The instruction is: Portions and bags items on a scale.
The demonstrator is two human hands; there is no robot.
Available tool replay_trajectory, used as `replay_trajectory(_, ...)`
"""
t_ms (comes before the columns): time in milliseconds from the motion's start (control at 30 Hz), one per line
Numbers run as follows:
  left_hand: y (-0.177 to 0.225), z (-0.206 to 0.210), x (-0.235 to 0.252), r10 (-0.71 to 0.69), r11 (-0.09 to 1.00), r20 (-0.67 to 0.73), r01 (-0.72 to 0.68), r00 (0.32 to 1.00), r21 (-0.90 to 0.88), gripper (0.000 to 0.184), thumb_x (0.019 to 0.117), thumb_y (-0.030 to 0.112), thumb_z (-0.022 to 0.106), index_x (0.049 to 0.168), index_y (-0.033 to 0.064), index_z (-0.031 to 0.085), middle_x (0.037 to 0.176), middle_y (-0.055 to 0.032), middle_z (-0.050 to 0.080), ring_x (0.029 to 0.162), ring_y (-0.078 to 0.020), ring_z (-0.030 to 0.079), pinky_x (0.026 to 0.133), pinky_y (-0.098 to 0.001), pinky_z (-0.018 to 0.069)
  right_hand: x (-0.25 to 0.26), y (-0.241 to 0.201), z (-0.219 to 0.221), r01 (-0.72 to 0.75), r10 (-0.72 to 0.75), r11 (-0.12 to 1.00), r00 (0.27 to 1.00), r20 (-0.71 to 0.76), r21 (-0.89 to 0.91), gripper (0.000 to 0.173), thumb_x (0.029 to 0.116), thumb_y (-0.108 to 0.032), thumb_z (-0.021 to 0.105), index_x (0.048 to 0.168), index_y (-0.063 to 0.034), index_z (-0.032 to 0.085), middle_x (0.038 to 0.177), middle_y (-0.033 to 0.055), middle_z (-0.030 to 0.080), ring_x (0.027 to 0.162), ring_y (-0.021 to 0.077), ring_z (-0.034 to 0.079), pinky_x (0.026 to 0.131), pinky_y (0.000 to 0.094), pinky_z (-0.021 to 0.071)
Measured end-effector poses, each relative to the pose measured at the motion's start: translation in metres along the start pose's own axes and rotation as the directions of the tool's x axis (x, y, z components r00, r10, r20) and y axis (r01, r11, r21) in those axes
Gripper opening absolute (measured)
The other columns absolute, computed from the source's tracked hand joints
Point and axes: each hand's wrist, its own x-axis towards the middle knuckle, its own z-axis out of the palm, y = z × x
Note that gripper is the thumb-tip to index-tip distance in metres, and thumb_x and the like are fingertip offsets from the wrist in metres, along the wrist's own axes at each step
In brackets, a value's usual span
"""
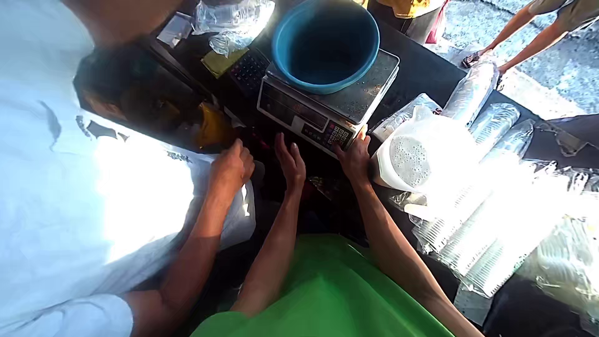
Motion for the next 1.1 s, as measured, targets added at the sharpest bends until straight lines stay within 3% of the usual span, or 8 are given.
replay_trajectory(67,0.000,0.001,-0.038,0.076,0.997,0.043,-0.075,0.996,-0.019,0.058,0.1107,0.033,0.036,0.159,0.0008,0.029,0.166,-0.0174,0.028,0.154,-0.0276,0.028,0.125,-0.0468,0.0287,0.001,0.001,0.002,-0.015,0.015,1.000,1.000,0.011,0.018,0.096,0.0896,-0.050,0.074,0.157,-0.0002,0.028,0.145,0.0298,0.045,0.120,0.0438,0.059,0.093,0.0581,0.0538)
replay_trajectory(233,0.005,0.003,-0.093,0.027,0.999,0.140,-0.022,0.990,-0.035,0.062,0.1083,0.037,0.038,0.156,-0.0028,0.034,0.165,-0.0242,0.027,0.154,-0.0350,0.025,0.125,-0.0490,0.0297,0.010,0.000,0.006,-0.064,0.064,0.997,0.998,-0.004,0.051,0.097,0.0898,-0.047,0.073,0.161,-0.0047,0.022,0.146,0.0288,0.047,0.123,0.0432,0.059,0.097,0.0583,0.0523)
replay_trajectory(400,0.000,0.006,-0.098,0.059,0.998,0.146,-0.057,0.987,-0.019,0.062,0.1078,0.038,0.037,0.155,-0.0013,0.037,0.165,-0.0263,0.025,0.155,-0.0366,0.022,0.125,-0.0483,0.0285,0.010,-0.006,0.005,-0.084,0.084,0.993,0.996,0.000,0.086,0.096,0.0900,-0.042,0.072,0.162,-0.0091,0.018,0.143,0.0272,0.049,0.122,0.0424,0.059,0.097,0.0580,0.0520)
replay_trajectory(667,-0.010,0.004,-0.096,0.148,0.985,0.150,-0.159,0.978,0.066,0.059,0.1072,0.036,0.040,0.153,-0.0021,0.041,0.162,-0.0279,0.031,0.154,-0.0380,0.025,0.125,-0.0504,0.0281,0.005,0.004,0.009,0.047,-0.040,0.993,0.997,-0.071,0.110,0.091,0.0948,-0.043,0.066,0.162,-0.0024,0.020,0.146,0.0282,0.048,0.134,0.0404,0.050,0.111,0.0530,0.0430)
replay_trajectory(800,-0.002,0.005,-0.097,0.112,0.993,0.124,-0.115,0.986,0.022,0.061,0.1070,0.038,0.043,0.153,-0.0029,0.040,0.161,-0.0277,0.032,0.154,-0.0378,0.026,0.124,-0.0522,0.0295,-0.002,0.018,0.014,0.136,-0.122,0.984,0.986,-0.117,0.119,0.078,0.0967,-0.042,0.063,0.152,0.0065,0.037,0.137,0.0286,0.052,0.128,0.0378,0.054,0.109,0.0474,0.0455)
replay_trajectory(900,0.000,0.003,-0.093,0.118,0.991,0.104,-0.124,0.987,0.046,0.063,0.1060,0.038,0.047,0.153,-0.0030,0.040,0.160,-0.0280,0.034,0.152,-0.0386,0.029,0.122,-0.0551,0.0326,-0.011,0.029,0.021,0.262,-0.230,0.951,0.954,-0.192,0.162,0.062,0.0978,-0.029,0.065,0.143,0.0095,0.048,0.136,0.0291,0.053,0.124,0.0358,0.058,0.105,0.0427,0.0502)
replay_trajectory(1100,0.001,0.002,-0.086,0.088,0.986,0.121,-0.103,0.989,0.129,0.063,0.1046,0.040,0.050,0.154,0.0014,0.042,0.161,-0.0242,0.036,0.152,-0.0382,0.030,0.121,-0.0605,0.0280,-0.013,0.036,0.028,0.375,-0.324,0.912,0.907,-0.267,0.167,0.059,0.0955,-0.018,0.064,0.145,0.0097,0.047,0.148,0.0321,0.044,0.139,0.0387,0.047,0.114,0.0424,0.0430)
